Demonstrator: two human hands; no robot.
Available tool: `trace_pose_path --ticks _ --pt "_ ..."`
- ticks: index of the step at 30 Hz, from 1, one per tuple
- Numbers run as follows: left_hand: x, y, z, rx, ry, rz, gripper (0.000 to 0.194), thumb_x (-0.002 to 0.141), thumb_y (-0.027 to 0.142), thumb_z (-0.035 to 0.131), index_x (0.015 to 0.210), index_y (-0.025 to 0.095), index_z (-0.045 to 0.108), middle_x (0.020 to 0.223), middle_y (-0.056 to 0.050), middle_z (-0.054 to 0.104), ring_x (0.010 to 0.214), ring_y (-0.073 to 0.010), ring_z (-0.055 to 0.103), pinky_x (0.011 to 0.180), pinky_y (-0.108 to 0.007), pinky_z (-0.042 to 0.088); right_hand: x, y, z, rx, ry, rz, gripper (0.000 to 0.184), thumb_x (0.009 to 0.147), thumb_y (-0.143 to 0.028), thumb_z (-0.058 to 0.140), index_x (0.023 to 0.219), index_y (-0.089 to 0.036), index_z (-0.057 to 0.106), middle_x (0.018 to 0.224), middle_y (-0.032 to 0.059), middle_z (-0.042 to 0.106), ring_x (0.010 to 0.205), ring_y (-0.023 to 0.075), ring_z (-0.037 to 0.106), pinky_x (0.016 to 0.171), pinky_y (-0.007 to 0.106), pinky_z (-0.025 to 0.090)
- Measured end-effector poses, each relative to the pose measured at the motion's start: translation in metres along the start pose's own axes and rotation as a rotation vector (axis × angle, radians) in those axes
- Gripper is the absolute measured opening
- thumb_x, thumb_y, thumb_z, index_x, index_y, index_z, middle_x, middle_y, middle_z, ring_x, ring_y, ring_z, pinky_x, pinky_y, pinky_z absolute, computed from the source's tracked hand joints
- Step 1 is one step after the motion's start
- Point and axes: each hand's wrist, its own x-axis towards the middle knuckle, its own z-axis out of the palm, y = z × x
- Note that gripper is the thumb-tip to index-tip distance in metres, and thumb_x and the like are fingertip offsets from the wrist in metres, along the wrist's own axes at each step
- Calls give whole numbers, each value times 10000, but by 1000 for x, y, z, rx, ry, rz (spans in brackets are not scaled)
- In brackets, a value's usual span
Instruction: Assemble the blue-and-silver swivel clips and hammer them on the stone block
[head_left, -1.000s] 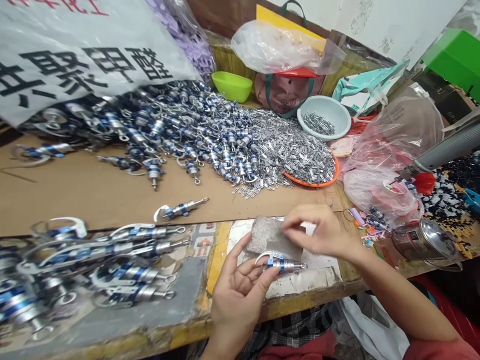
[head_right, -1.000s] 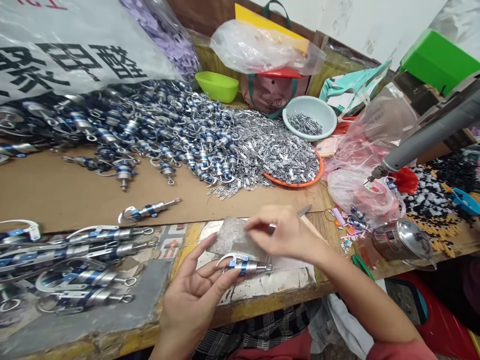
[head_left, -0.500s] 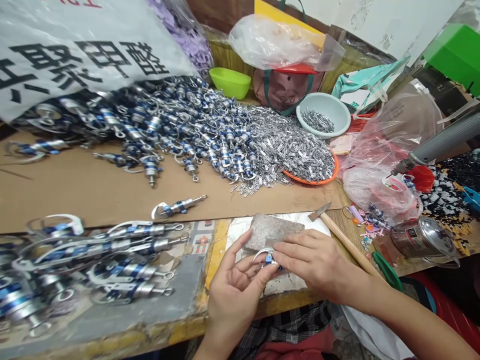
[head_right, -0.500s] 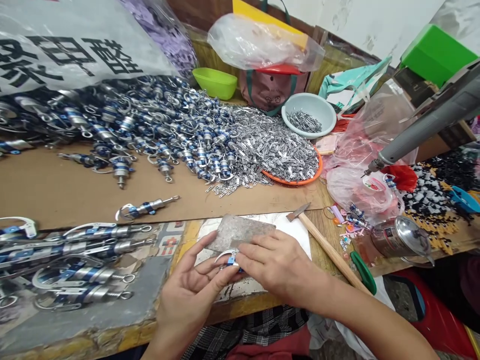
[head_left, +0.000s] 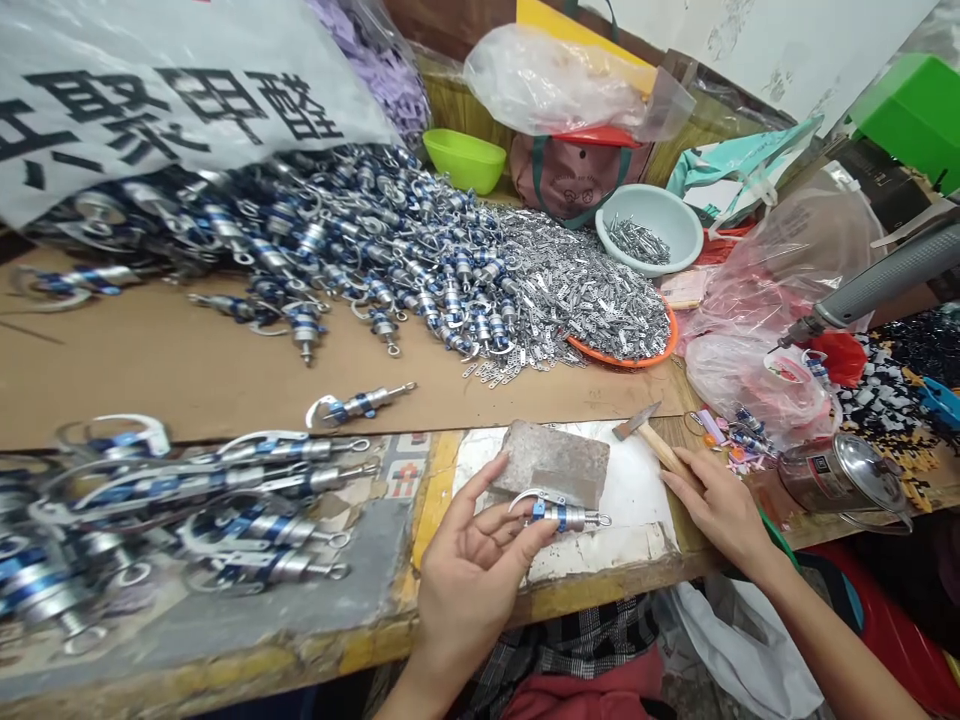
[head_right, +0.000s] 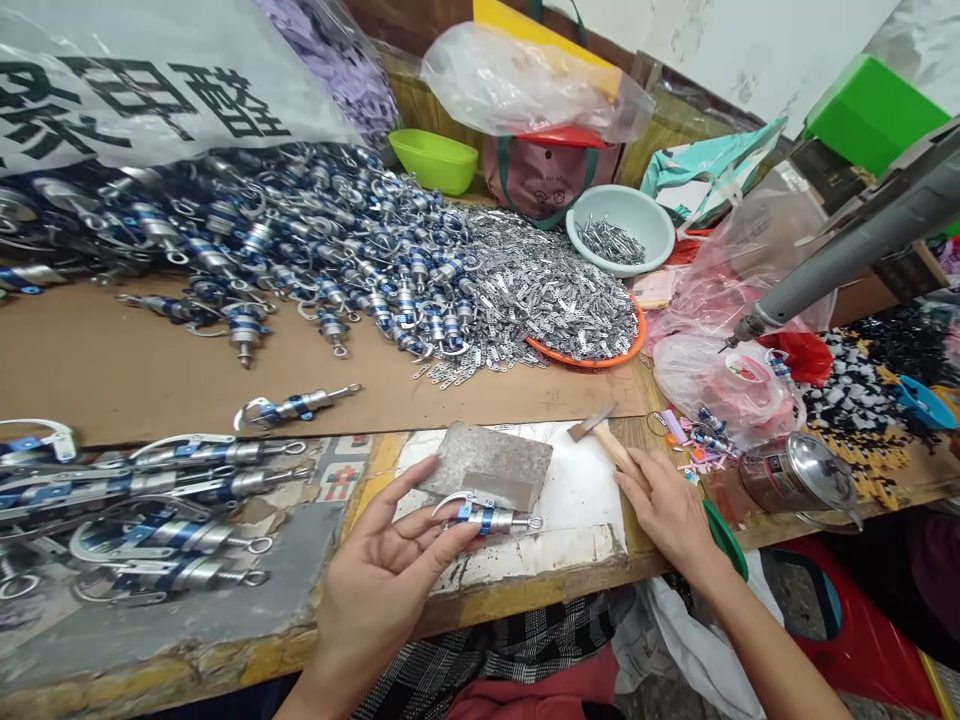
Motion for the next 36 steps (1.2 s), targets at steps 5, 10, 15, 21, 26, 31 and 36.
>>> trace_pose_path --ticks 5,10,15,21,26,31,36 --pt "1 1 0 -7 -10 2 776 531 253 812 1225 140 484 661 -18 687 659 -181 685 621 -279 593 -4 -49 -27 235 28 -385 435 892 -173 434 1322 -230 395 1055 74 627 928 173 615 773 273 509" --pt "2 -1 -2 9 -12 26 824 524 264 813 1255 137 456 666 -24 693 667 -197 692 632 -305 593 -7 -65 -46 210 6 -553 598 855 -67 394 1397 -297 290 1038 58 646 877 157 635 722 249 517" --pt "1 3 1 8 -20 18 824 545 255 803 1270 138 430 659 -22 700 674 -183 689 640 -286 587 -12 -62 -40 174 18 -538 630 840 -41 384 1412 -275 260 981 64 651 792 155 634 650 250 520" --pt "0 1 2 35 -1 29 779 526 250 809 1231 148 494 656 -12 696 668 -176 684 640 -279 585 -17 -46 -25 279 14 -359 452 877 -148 436 1312 -267 452 1025 52 667 848 148 650 707 249 536" --pt "-1 10 -6 285 -6 257 106 612 278 746 681 199 727 662 -28 699 630 -178 662 631 -277 564 -8 12 -4 236 66 4 416 859 -360 502 1242 -201 537 1178 104 620 1044 234 608 869 389 509" --pt "11 23 -15 501 -76 645 36 671 266 703 646 258 727 814 -34 660 799 -184 618 697 -268 505 21 4 -3 -46 51 -70 302 901 -322 438 1074 -189 647 1025 99 667 922 220 632 801 363 516" --pt "17 23 -13 566 -37 778 40 698 222 691 701 251 717 744 -10 607 698 -144 585 666 -252 464 96 -62 18 -79 28 -306 356 860 -52 393 1106 -193 608 1168 75 607 1035 174 560 885 296 450"
